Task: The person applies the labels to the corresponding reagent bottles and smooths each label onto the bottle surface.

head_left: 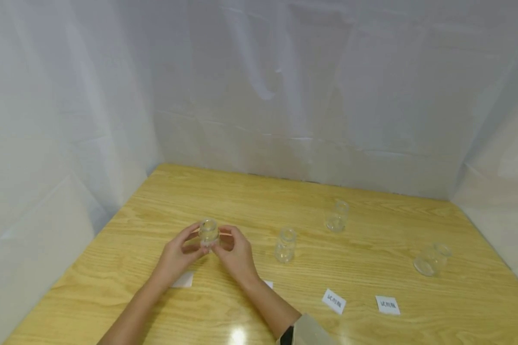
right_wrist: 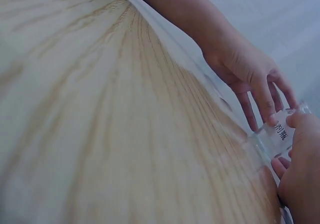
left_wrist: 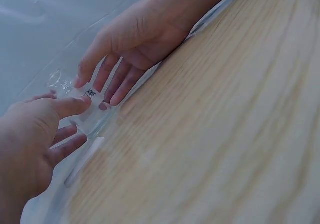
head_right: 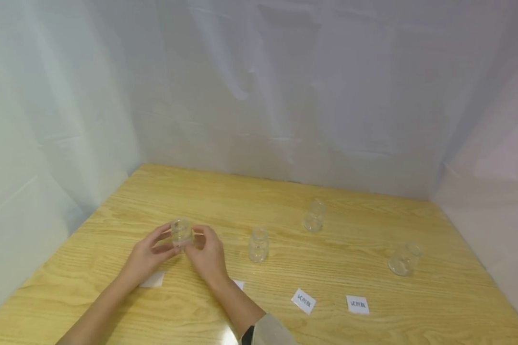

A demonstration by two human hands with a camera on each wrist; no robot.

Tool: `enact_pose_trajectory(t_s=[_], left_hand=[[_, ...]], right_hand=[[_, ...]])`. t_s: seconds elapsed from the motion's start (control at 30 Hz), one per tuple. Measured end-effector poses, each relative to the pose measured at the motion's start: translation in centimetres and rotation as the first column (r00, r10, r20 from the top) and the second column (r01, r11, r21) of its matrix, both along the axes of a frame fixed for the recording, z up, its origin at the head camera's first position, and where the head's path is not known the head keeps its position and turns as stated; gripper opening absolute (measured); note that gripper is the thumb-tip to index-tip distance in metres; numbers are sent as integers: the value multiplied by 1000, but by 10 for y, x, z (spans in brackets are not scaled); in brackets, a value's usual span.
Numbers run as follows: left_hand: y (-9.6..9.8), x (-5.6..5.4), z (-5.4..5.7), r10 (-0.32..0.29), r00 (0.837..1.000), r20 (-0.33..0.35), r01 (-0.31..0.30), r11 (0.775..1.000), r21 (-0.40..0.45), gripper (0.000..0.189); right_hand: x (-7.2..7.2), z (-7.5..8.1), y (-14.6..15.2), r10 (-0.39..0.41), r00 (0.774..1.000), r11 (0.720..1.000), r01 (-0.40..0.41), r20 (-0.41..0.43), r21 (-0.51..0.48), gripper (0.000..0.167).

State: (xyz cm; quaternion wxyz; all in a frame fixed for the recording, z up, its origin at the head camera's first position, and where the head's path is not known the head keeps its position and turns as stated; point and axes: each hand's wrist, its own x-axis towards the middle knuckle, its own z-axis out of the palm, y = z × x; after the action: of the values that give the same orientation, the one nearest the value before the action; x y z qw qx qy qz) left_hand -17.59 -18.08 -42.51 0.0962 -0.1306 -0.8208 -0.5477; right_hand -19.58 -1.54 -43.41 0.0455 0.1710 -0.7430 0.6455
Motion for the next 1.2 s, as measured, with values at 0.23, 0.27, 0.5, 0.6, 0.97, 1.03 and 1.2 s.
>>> enact_pose_trajectory(t_s=[0.23, 0.27, 0.5, 0.6, 0.97, 1.03, 1.2], left_hand=[[3, -2, -3, 60, 994, -89, -64, 997, -45, 54], [3, -2, -3, 68, 992, -110, -73, 996, -50, 52], [-4, -2, -2, 34, 987, -158, -51, 993, -102, 43], [-6, -1, 0, 21, 996, -89, -30, 995, -100, 42], [-9, 2, 5, -3, 998, 60, 6, 999, -46, 43], [-8, 2, 5, -3, 999, 52, 6, 999, -47, 43], [-4, 0, 2, -16, 1000, 5, 17, 998, -60, 49]], right_hand=[[-2, -3, 0, 9, 998, 999, -7, -56, 42, 40], [-2, -3, 0, 0, 998, 999, 3, -68, 44, 39], [-3, -2, 1, -25, 995, 1000, 25, -97, 4, 30], [-4, -3, 1, -26, 994, 1000, 26, -102, -6, 29], [-4, -1, 3, -2, 997, 1000, 2, -82, -6, 25], [-4, 0, 4, 12, 997, 1000, -12, -74, 6, 24], [-3, 0, 5, 65, 998, 997, -64, -18, 35, 33]])
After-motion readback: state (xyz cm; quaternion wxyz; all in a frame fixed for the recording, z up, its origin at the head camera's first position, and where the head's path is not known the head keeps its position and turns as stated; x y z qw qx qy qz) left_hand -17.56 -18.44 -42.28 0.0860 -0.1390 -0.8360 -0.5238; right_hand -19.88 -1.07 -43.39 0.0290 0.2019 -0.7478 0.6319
